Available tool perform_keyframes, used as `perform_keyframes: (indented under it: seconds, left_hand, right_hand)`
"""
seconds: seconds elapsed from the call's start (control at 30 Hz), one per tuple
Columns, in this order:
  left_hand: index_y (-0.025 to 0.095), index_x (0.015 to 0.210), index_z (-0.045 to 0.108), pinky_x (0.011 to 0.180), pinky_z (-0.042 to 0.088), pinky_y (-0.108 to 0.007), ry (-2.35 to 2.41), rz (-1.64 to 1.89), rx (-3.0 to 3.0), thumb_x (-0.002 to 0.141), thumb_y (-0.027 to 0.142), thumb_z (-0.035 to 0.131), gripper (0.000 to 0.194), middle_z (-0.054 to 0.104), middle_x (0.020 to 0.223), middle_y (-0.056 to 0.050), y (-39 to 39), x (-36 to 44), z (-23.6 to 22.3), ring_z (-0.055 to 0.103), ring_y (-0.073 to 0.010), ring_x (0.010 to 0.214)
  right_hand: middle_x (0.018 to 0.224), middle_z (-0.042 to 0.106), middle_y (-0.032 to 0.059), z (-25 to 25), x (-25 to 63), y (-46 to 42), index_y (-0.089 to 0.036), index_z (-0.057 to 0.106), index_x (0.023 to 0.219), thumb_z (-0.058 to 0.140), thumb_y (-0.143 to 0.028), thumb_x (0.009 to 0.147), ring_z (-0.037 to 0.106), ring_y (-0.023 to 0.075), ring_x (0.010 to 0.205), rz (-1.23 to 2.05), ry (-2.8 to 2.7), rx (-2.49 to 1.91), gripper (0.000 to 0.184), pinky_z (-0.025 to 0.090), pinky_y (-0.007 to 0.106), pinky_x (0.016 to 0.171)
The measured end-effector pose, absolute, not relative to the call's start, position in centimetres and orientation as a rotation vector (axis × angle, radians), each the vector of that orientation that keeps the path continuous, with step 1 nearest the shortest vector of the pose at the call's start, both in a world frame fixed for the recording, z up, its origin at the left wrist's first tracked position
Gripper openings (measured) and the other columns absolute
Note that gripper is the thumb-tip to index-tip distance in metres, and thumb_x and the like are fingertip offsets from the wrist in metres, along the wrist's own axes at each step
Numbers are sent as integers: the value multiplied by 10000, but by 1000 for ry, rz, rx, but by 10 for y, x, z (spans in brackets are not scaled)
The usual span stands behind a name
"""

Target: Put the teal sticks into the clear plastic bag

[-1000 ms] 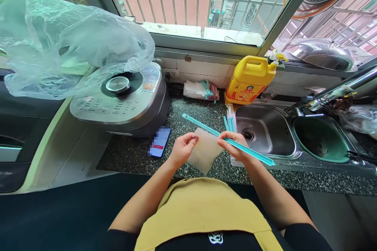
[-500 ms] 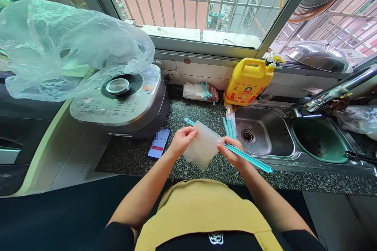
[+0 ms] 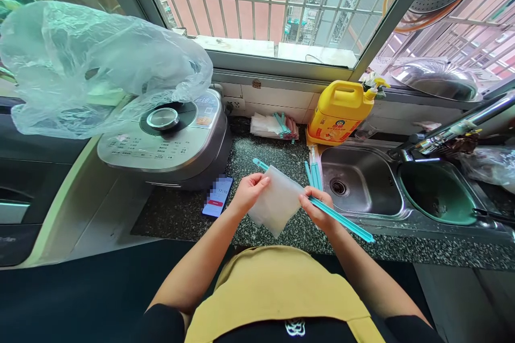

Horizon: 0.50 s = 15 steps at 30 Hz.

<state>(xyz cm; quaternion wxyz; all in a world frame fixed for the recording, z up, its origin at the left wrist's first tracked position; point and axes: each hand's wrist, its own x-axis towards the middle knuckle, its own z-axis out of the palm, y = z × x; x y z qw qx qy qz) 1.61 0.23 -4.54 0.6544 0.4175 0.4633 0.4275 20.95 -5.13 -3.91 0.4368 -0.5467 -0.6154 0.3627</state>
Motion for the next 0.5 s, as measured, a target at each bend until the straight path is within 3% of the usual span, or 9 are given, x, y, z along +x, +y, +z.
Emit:
perform_keyframes:
  seconds: [0.37, 0.5]
  left_hand:
    - [145, 545, 515, 486, 236, -196, 1105, 1069, 938, 610, 513, 695, 415, 403, 502, 53, 6, 17, -52, 323, -65, 489]
    - [150, 535, 494, 478, 223, -198, 1131, 1076, 979, 634, 495, 682, 405, 376, 492, 57, 4, 19, -53, 308, -65, 486]
  right_hand:
    - [516, 435, -17, -43, 217, -50, -194, 490, 546, 522, -676, 739, 374, 111, 494, 936, -1523, -1256, 520, 302, 262, 487]
    - [495, 410, -28, -45, 215, -49, -193, 466, 523, 541, -602, 769, 357, 101, 484, 867, -1495, -1323, 483, 294, 253, 479]
